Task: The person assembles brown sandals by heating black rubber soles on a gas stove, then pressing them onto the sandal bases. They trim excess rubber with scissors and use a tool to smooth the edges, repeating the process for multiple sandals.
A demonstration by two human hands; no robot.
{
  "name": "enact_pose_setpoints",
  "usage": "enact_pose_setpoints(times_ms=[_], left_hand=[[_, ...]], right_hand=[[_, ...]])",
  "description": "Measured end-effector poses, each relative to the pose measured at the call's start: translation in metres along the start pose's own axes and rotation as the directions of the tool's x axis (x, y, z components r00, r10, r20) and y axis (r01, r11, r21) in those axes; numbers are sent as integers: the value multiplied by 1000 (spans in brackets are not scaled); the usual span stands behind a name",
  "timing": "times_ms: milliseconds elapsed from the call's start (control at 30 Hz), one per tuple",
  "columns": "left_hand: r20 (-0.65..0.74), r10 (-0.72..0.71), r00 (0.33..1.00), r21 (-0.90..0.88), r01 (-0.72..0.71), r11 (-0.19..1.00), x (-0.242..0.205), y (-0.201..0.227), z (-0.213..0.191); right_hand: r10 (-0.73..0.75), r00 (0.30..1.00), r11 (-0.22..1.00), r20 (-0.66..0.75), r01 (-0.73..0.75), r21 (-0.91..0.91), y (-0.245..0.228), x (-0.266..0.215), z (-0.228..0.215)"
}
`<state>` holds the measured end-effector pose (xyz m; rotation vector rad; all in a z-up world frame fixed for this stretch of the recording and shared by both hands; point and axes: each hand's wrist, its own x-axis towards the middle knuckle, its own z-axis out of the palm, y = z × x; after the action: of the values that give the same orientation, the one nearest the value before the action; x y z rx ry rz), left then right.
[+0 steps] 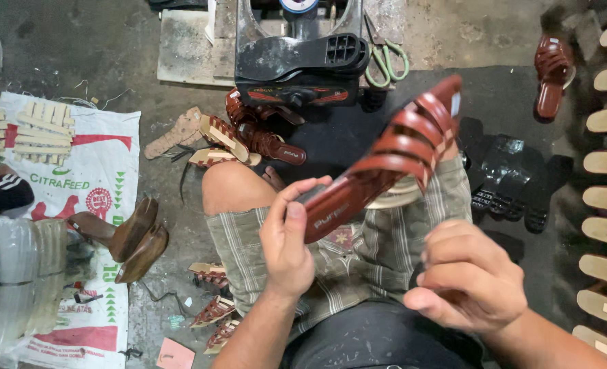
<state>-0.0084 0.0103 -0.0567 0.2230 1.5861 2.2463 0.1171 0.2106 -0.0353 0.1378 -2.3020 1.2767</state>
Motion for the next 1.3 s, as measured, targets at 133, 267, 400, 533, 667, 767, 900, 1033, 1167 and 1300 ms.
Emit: enact_pose_setpoints(times_ms=[133,267,400,533,667,767,900,1033,1167,1300], left_hand=[[78,-192,978,-291,207,934,-13,-28,-1],[167,-165,972,-212,198,957,-30,-45,8],[71,-36,997,-30,39,999,-13,-57,15],[-53,-69,996,-410,41,911,-6,-75,21],[-41,146,988,-264,-151,953,-12,-88,20],[-21,83,996,-252,-85,964,-17,-83,19],[245,28,969,-297,47,954,-14,-44,-6],[210,-222,952,-322,282,904,10,-16,-38],[297,-304,905,-15,322,946,11,-11,-48],[277,-339,899,-42,364,930,7,-11,-47]], right_hand=[[518,812,706,270,-584,401,16,-4,21],[638,735,328,230,-529,782,40,9,44],[636,767,483,84,-481,731,43,13,71],[602,795,612,66,-513,602,39,0,90],[623,775,540,107,-525,658,45,-10,98],[634,761,506,139,-544,670,47,-11,96],[658,715,544,234,-667,509,39,-11,71],[633,674,603,381,-737,304,29,-30,57],[636,671,627,380,-737,252,25,-47,59],[625,666,554,407,-746,370,25,-51,63]])
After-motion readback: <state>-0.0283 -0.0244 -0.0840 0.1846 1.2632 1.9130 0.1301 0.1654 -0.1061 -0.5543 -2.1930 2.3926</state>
